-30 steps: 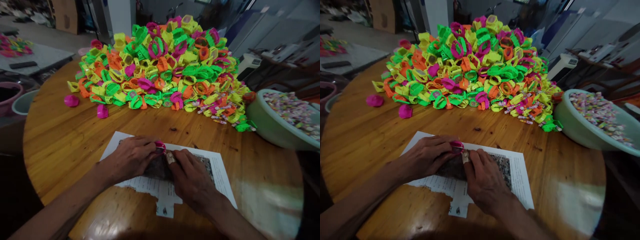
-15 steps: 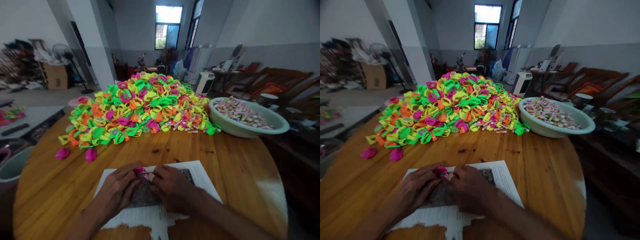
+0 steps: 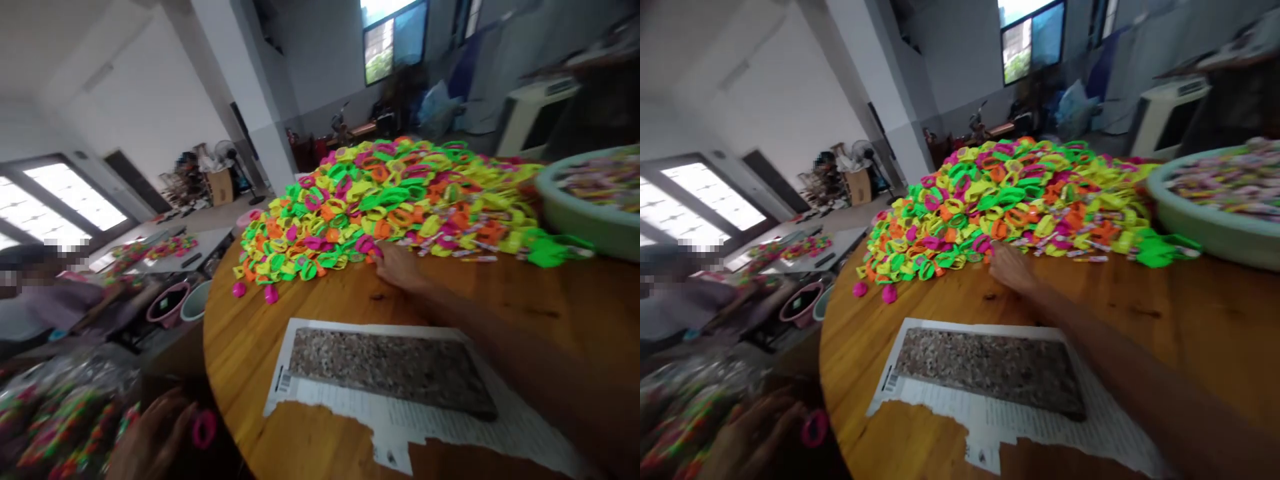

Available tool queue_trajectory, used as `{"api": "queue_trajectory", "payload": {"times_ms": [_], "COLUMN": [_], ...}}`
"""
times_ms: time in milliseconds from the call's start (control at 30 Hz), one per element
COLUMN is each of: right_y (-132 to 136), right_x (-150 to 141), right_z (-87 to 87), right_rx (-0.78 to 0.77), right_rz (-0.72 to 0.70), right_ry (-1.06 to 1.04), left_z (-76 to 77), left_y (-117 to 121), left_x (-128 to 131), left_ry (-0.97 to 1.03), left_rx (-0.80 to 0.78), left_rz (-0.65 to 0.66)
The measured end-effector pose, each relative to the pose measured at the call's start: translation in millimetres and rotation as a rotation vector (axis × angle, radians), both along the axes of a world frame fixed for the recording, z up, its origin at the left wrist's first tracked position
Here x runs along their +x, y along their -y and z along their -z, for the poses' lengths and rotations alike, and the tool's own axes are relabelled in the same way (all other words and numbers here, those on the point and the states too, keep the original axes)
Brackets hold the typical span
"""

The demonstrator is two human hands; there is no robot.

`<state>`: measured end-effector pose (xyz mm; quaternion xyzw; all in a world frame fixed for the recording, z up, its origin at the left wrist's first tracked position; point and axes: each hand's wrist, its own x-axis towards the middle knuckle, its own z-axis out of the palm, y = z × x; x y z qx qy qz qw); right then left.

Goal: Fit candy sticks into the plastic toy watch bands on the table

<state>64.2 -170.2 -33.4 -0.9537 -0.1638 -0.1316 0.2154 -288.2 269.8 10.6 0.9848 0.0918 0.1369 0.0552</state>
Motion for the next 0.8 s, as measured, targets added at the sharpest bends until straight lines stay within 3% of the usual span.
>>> {"api": "queue_trajectory", "payload": {"times_ms": [100,200,367,533,633,800], "right_y": [1.3,6.3,20.8,46.9,68.4,79.2], "right_x": [0.7,-2.5,-29.6,-60.7,-65.4,-52.0], "right_z": [0.1,1.3,-3.1,0.9,2.3,-5.1], "right_rx": [0.014,0.043,0.021,-0.164,-0.234,-0.271], "right_rz": [-0.055,-0.074,-0.045,0.022,0.134,0.209], "right_ry": [0.025,0.036,0.075,0.108,0.112,0.113], "left_z": [-9.3,-5.6,8.8,17.2,28.7,33.4], "left_y": [34.5,57.3,66.8,68.2,60.4,63.9], "left_x": [23.6,72.5,168.6,239.8,254.0,237.9], "left_ry": [-0.015,-0.048,0.012,0.118,0.135,0.103], "left_rx": [-0.095,-0.156,-0.179,-0.266,-0.287,-0.307], "left_rz": [-0.012,-0.020,0.020,0.102,0.140,0.184]}}
